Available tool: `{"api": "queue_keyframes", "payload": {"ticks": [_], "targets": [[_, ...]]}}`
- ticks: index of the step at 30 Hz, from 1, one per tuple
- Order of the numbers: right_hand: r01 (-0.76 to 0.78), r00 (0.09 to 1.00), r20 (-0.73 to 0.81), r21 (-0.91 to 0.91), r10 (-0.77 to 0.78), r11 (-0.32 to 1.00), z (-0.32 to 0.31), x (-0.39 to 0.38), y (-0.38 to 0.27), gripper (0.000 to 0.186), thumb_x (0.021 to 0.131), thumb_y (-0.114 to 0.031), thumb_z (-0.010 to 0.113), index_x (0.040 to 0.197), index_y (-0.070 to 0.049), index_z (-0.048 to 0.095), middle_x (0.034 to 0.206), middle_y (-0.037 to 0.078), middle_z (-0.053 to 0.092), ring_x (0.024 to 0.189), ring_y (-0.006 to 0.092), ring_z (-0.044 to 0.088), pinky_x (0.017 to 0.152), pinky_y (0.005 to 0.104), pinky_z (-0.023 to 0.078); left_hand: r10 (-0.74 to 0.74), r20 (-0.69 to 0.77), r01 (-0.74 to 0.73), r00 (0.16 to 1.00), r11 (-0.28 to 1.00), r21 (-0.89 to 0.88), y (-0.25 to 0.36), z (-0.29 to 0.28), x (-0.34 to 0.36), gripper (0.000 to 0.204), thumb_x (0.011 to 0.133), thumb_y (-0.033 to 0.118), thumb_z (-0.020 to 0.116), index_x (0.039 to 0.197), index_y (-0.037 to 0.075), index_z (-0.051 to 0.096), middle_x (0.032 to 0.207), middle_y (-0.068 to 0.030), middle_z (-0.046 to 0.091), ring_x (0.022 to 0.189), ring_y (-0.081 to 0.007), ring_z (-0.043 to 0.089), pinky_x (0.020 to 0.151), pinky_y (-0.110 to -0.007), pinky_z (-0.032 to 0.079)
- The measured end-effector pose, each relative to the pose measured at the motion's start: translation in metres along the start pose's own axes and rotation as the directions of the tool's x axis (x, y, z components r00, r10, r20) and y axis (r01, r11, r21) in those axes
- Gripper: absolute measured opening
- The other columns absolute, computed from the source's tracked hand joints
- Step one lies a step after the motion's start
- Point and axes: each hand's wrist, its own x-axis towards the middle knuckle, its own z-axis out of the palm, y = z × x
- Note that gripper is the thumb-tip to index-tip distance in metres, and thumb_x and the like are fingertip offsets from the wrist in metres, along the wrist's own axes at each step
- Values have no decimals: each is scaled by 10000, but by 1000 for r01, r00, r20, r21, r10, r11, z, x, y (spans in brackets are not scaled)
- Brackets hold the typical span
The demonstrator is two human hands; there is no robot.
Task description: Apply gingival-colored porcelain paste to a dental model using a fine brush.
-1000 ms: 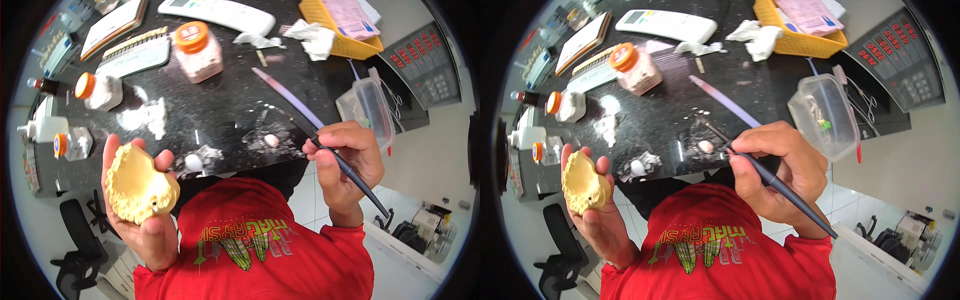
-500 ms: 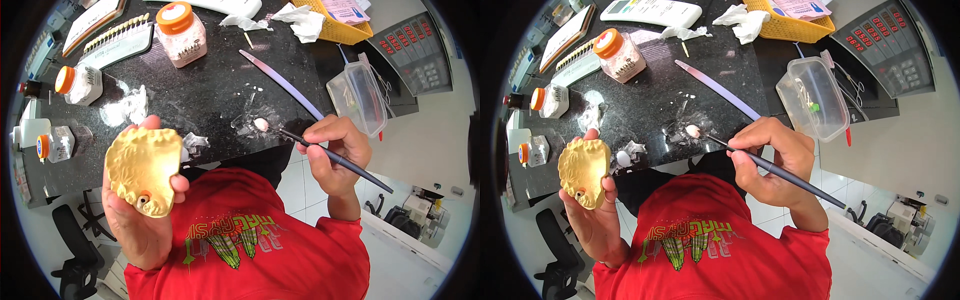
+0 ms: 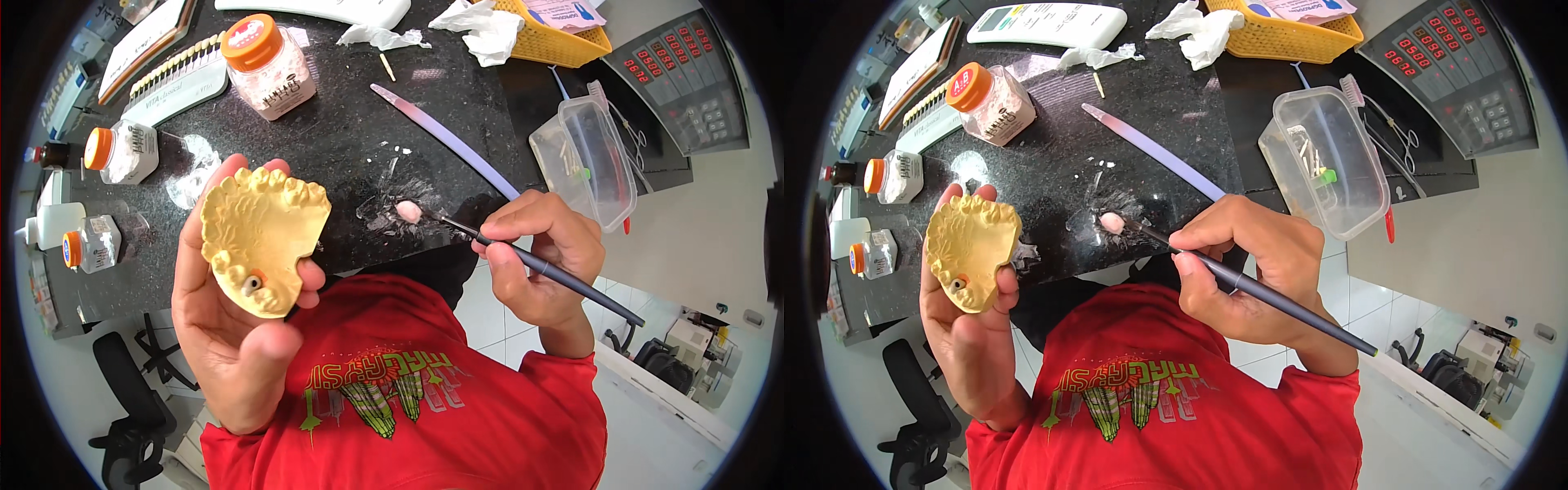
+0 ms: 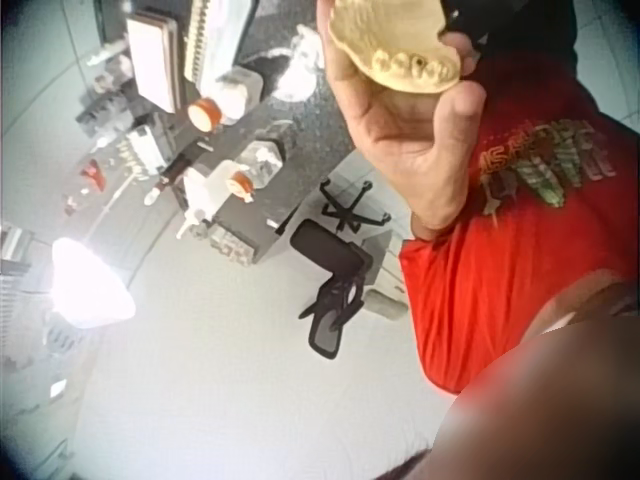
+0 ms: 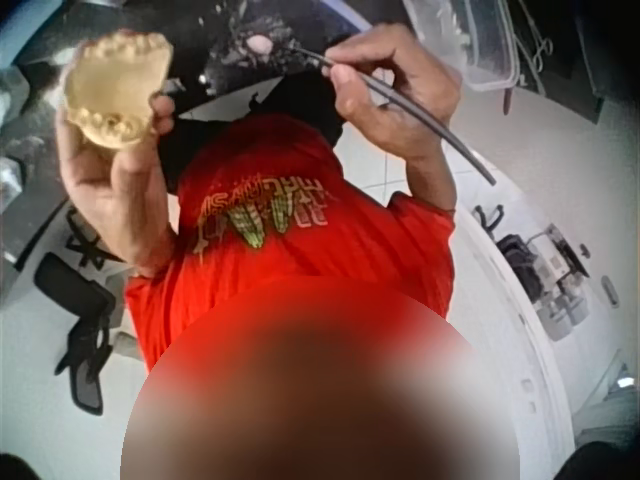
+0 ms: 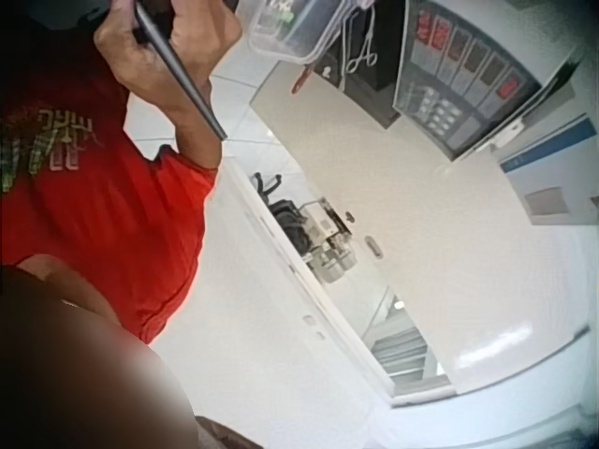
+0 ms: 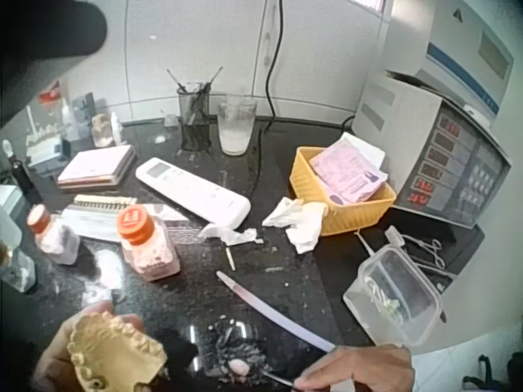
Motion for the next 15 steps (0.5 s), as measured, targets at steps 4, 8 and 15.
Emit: {"api": "queue_keyframes", "payload": {"ticks": [4, 8, 15], "targets": [[4, 994, 107, -14, -3, 1000, -2, 4, -3, 94, 733, 24, 636, 824, 35, 616, 732, 130, 641, 598, 163, 634, 555, 249, 531, 178, -157, -148, 971, 971, 189, -10, 12, 5, 893, 732, 270, 834, 1412, -58, 357, 1333, -192, 526, 828, -83, 614, 716, -175, 510], [18, 997, 72, -1, -18, 1000, -1, 5, 0, 117, 703, 29, 672, 817, 19, 642, 707, 107, 653, 561, 143, 622, 517, 236, 496, 179, -84, -149, 980, 948, 281, -7, 17, 12, 863, 721, 179, 835, 1408, -54, 367, 1336, -169, 525, 996, -131, 612, 779, -212, 520], [-14, 1000, 20, 108, 12, 994, -1, 3, -2, 167, 684, 31, 709, 845, 4, 671, 721, 95, 683, 610, 156, 668, 539, 230, 512, 266, 94, -282, 959, 884, 372, -8, 10, 16, 819, 690, 138, 854, 1358, -77, 431, 1305, -112, 463, 1194, -187, 508, 1012, -301, 414]]}}
